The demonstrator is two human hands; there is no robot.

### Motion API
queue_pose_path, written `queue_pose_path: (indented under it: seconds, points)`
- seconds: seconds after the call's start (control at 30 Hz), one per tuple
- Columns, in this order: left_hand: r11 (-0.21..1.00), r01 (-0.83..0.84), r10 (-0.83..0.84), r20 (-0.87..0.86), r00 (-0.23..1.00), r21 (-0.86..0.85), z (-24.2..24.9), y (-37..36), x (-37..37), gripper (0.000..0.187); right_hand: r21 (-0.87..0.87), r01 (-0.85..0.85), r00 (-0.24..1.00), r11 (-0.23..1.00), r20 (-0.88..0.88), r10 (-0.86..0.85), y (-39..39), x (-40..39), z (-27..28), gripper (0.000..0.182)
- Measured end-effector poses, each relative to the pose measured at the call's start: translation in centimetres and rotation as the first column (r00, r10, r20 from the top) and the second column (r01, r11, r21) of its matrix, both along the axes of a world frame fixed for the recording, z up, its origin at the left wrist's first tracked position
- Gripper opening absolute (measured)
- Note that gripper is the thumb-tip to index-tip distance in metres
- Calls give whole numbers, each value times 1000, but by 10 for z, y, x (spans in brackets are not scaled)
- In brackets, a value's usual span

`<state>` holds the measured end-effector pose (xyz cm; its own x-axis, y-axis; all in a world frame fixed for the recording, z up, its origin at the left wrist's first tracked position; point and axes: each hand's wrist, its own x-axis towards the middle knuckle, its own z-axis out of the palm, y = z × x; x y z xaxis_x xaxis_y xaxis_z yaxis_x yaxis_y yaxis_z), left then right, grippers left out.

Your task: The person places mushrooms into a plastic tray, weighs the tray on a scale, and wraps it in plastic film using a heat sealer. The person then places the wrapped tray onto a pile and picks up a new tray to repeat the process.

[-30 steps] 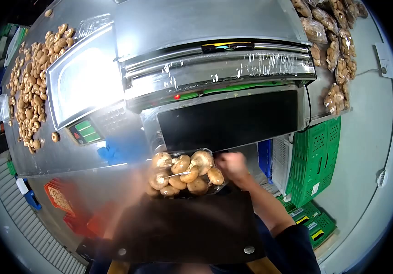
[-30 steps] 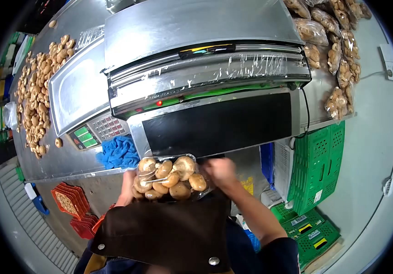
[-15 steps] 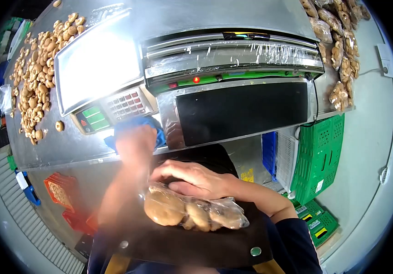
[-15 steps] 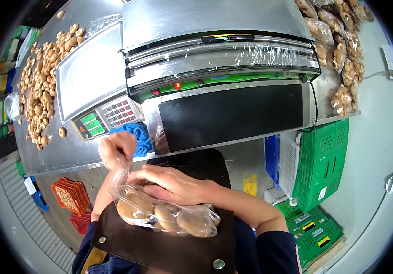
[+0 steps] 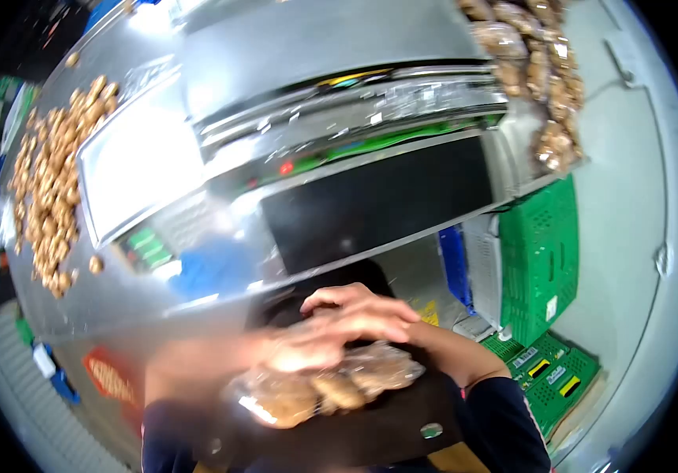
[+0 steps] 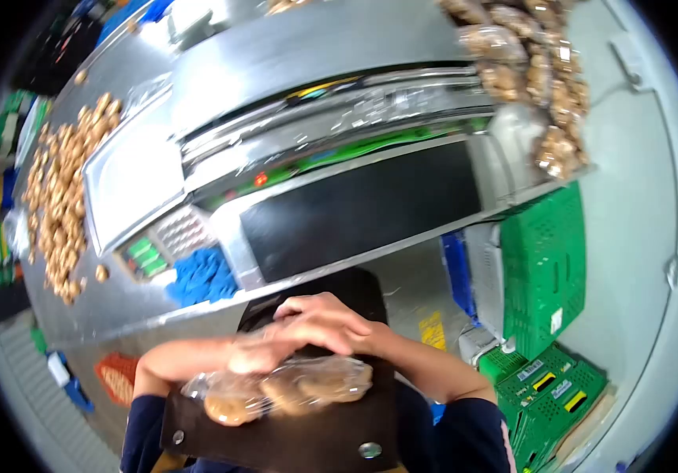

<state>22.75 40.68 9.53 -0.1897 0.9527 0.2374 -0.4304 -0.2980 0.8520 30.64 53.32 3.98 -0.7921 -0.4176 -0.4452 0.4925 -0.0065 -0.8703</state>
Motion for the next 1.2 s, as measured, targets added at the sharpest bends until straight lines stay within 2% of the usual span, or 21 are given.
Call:
queue_pose_path:
  seconds: [0.03,0.07,0.13,0.17,0.23,0.3,0.37,0.43,0.5,0.6,0.63,0.7,0.77,0.8,0.87,0.93,1.03,1.07,1.13,1.17,1.2]
  points:
    - [994,110,-108,156,982,-8,2,1,6,70,44,28,997,999,75,-32,17,-1,3,19]
    - [974,228,-216,301,929,-5,2,-1,11,79,-13,254,962,967,108,-251,32,-2,8,20]
    - [892,453,-379,562,735,9,2,-3,23,99,-60,447,894,892,12,-447,72,-3,34,23]
    - [913,405,-280,662,695,-39,7,-1,29,99,-123,493,866,861,-29,-500,89,-1,49,23]
    - [921,354,-87,802,591,-161,10,6,38,93,-73,248,904,966,-340,-258,98,7,62,29]
    - [888,452,-89,931,354,-86,-15,2,45,83,134,-3,817,991,-572,80,90,12,70,31]
    - [872,451,18,932,363,-192,-21,12,35,79,41,86,890,995,-453,-58,87,16,51,29]
    - [831,437,110,872,478,-345,-21,35,15,74,20,130,979,991,-158,-125,107,17,44,31]
    - [781,413,167,794,585,-469,-24,61,-2,71,44,169,983,985,-81,-165,119,22,31,29]
    - [738,368,230,724,650,-565,-34,95,-6,65,-40,299,936,954,-185,-301,133,18,52,31]
    - [735,350,252,713,654,-581,-38,104,-2,63,10,219,966,976,-143,-216,147,16,64,35]
    - [760,311,311,739,598,-571,-48,113,12,52,69,356,925,932,-166,-341,166,21,57,37]
    - [802,234,308,715,628,-550,-50,107,9,41,121,519,855,846,-91,-511,207,33,39,35]
    - [819,193,311,701,642,-540,-52,100,4,35,28,693,704,720,-240,-668,233,42,17,30]
    - [827,119,332,648,686,-550,-59,80,-7,26,68,892,452,448,-169,-876,310,71,-10,28]
    - [770,21,431,543,721,-638,-56,61,-16,27,190,934,353,302,-370,-859,351,44,23,32]
    - [742,-36,506,524,685,-670,-60,42,-22,24,240,945,311,221,-454,-835,476,73,-30,44]
    - [739,-42,522,533,666,-672,-60,39,-22,23,335,902,404,274,-425,-810,520,80,-52,47]
    - [724,-80,573,533,623,-685,-59,27,-22,20,511,858,241,50,-314,-918,615,115,-117,40]
    - [723,-99,587,532,611,-684,-59,20,-23,20,768,640,480,-3,-403,-779,653,134,-136,44]
    - [718,-140,615,528,585,-682,-61,11,-23,20,781,524,670,-339,-624,-403,624,114,-114,51]
